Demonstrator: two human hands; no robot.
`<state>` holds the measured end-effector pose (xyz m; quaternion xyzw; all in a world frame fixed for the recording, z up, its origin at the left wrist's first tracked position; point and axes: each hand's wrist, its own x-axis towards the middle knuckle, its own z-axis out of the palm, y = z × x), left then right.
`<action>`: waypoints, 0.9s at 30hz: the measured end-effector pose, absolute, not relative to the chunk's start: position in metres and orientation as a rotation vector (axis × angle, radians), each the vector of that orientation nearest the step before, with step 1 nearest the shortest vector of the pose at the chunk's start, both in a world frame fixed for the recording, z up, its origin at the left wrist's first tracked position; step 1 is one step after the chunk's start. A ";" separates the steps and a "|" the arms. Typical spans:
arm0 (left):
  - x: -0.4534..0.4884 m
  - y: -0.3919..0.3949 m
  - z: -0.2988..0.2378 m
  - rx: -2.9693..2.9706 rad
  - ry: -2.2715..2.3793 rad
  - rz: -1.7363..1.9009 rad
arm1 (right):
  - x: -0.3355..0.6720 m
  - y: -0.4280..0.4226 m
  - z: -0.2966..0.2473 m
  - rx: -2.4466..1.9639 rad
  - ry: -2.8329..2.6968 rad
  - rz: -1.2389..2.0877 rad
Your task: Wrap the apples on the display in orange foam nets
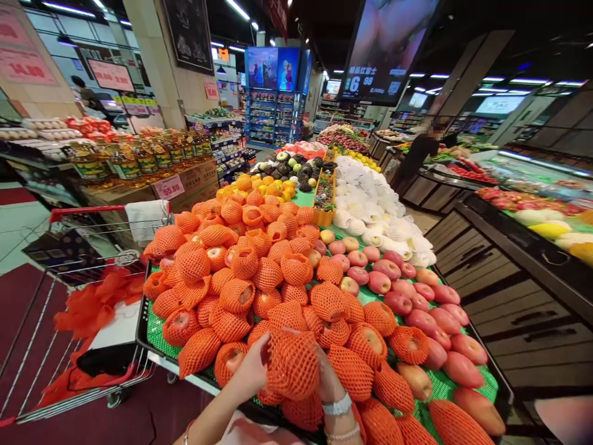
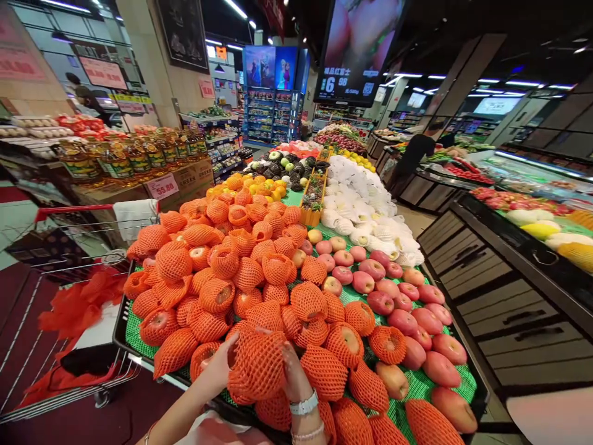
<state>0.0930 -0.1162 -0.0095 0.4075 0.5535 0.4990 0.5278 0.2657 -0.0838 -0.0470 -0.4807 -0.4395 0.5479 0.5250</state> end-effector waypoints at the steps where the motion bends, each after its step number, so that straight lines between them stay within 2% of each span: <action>1: 0.092 -0.115 -0.009 0.926 1.336 1.219 | 0.266 -0.083 -0.049 -1.140 -1.031 1.402; 5: 0.088 -0.110 -0.005 0.762 1.450 1.357 | 0.264 -0.084 -0.040 -1.085 -0.904 1.681; 10: 0.088 -0.107 0.010 0.855 1.428 1.373 | 0.245 -0.087 -0.022 -0.892 -0.822 1.847; 14: 0.081 -0.110 0.016 1.094 1.334 1.218 | 0.228 -0.091 -0.028 -1.042 -0.625 1.761; 18: 0.056 -0.117 0.025 1.259 1.411 1.135 | 0.224 -0.093 -0.037 -0.951 -0.566 1.785; 23: 0.038 -0.121 0.042 1.495 1.471 1.442 | 0.235 -0.092 -0.045 -1.189 -0.633 1.555; 27: 0.047 -0.115 0.039 1.710 1.269 1.013 | 0.236 -0.094 -0.051 -1.237 -0.852 1.464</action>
